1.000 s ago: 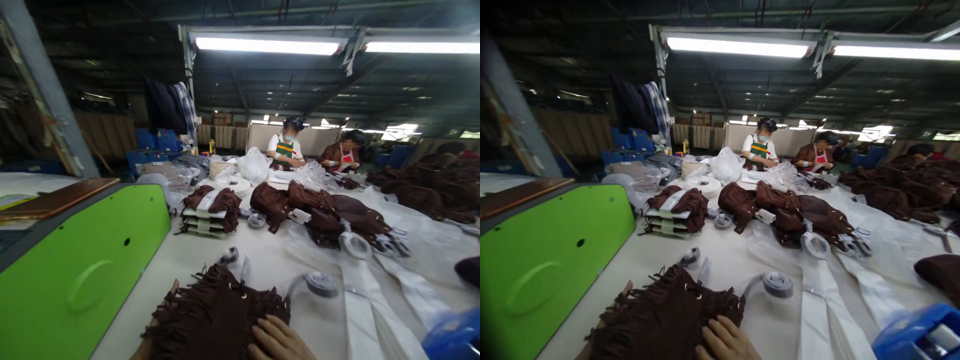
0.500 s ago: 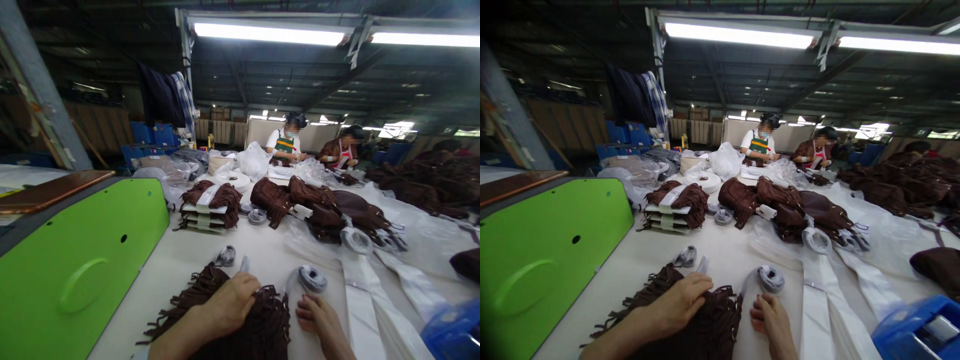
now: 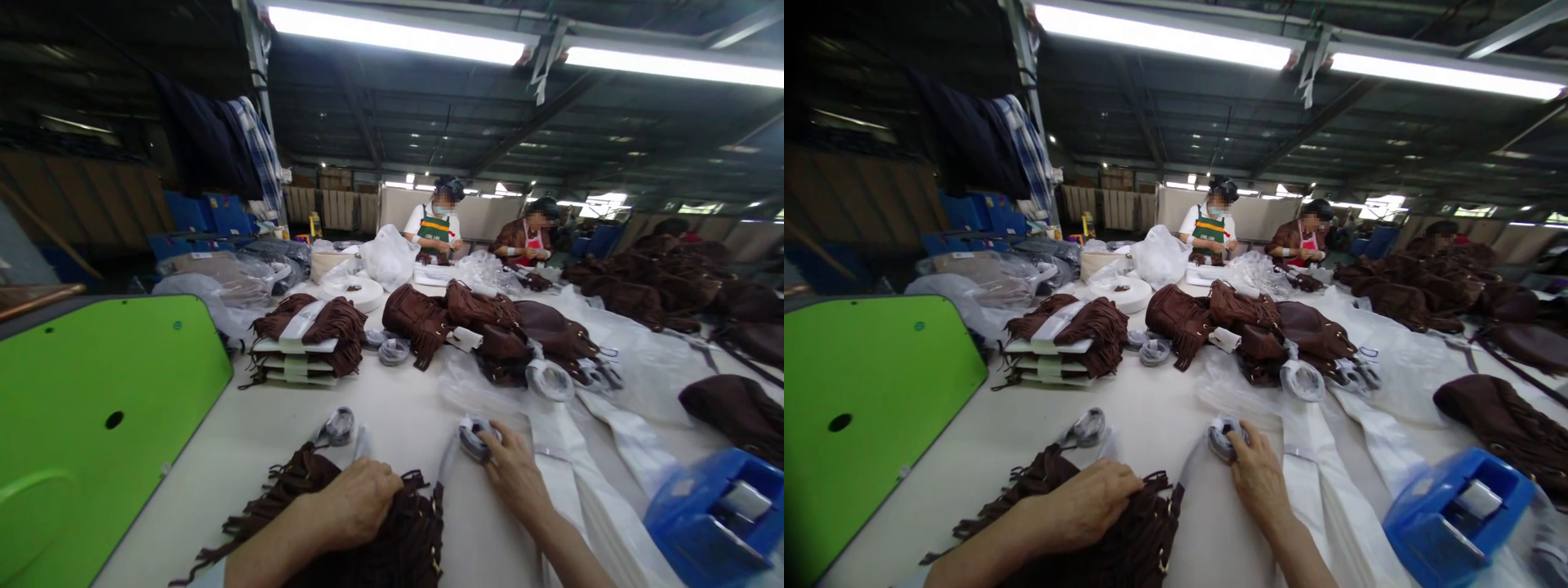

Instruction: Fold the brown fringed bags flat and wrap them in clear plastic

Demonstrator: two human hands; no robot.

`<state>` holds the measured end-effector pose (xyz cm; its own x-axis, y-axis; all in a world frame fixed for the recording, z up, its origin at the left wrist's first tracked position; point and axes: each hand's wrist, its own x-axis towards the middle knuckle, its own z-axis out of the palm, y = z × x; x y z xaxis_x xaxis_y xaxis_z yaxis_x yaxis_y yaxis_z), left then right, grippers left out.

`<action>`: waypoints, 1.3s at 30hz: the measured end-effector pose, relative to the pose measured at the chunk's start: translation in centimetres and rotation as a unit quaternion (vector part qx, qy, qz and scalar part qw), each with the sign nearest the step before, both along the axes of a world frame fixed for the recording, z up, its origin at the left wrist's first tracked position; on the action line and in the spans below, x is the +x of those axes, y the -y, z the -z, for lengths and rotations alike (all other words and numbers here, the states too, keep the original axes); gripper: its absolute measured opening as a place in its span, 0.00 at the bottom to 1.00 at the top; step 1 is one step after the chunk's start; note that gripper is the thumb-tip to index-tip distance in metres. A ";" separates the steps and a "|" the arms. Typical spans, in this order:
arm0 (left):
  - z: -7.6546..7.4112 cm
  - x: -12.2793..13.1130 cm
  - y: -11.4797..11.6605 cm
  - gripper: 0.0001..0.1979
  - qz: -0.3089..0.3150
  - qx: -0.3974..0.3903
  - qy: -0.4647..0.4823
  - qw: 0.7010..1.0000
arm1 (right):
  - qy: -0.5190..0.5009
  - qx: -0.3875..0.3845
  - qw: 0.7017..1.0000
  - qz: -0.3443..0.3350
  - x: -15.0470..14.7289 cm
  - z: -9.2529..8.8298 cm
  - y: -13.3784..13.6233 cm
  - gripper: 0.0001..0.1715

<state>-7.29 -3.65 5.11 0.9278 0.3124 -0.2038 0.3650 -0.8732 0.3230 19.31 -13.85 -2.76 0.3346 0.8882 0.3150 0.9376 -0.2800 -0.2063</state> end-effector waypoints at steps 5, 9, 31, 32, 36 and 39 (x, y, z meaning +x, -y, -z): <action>0.3 -0.3 0.2 0.14 -0.011 -0.056 0.038 0.998 | -0.069 -0.020 0.997 -0.014 0.6 -0.2 -0.1 0.25; 0.8 0.6 0.5 0.15 -0.015 -0.081 0.073 0.994 | -0.133 -0.028 0.991 0.008 0.4 -0.1 -0.2 0.26; 0.4 5.7 1.1 0.16 -0.135 -0.239 0.174 0.946 | -0.056 0.209 0.975 -0.046 0.3 -4.1 -0.6 0.09; 0.4 5.8 0.9 0.17 -0.147 -0.259 0.183 0.937 | -0.037 0.214 0.975 -0.053 0.1 -4.5 -0.7 0.09; 0.8 6.1 0.0 0.23 -0.207 -0.303 0.230 0.901 | 0.024 0.223 0.972 -0.075 -0.6 -6.1 -1.1 0.10; 1.3 6.6 -0.8 0.27 -0.223 -0.328 0.272 0.876 | 0.053 0.235 0.967 -0.083 -1.2 -6.9 -1.4 0.09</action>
